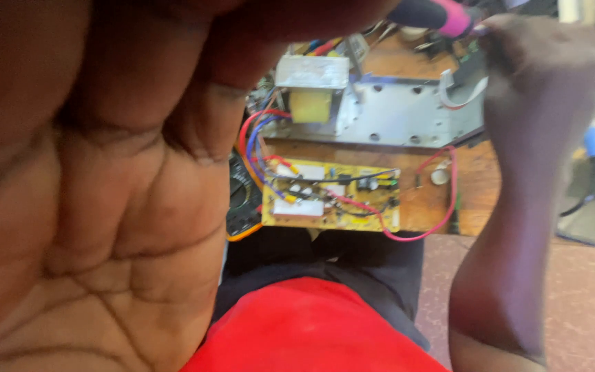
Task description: The person uses a screwdriver to remove screws from a monitor's internal frame and detaches a ribbon cable. They then handle a circuit board and multimeter probes on the workbench.
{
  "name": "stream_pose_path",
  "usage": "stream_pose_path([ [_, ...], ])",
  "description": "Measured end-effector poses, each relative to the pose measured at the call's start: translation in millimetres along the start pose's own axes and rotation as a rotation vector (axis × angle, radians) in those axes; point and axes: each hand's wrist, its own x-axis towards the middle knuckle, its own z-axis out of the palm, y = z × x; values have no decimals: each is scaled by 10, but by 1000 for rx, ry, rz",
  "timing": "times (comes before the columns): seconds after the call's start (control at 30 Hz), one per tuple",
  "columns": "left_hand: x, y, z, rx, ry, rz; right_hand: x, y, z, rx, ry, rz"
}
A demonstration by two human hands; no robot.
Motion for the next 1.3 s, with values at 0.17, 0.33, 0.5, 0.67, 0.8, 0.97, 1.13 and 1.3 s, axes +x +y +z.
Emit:
stream_pose_path([
  [0.17, 198, -20, 202, -63, -10, 24, 43, -106, -20, -49, 20, 95],
  [0.33, 309, -32, 408, -111, -24, 12, 132, -100, -60, -17, 3, 85],
  [0.5, 296, -191, 720, -201, -29, -91, 157, -108, -55, -29, 1, 75],
  [0.67, 423, -178, 840, -488, -22, -129, 178, -145, -121, -11, -14, 97],
  [0.8, 492, -334, 899, -667, -47, -255, 224, -227, -264, 132, 2, 104],
  [0.97, 464, -437, 891, -787, -99, -321, 198, -289, -425, 162, 193, 291],
  [1.13, 457, -405, 824, -759, -176, -254, 59, -192, -105, 486, 232, 631],
  [1.3, 458, -528, 847, -760, -241, -97, 82, -226, -38, 517, 287, 671],
])
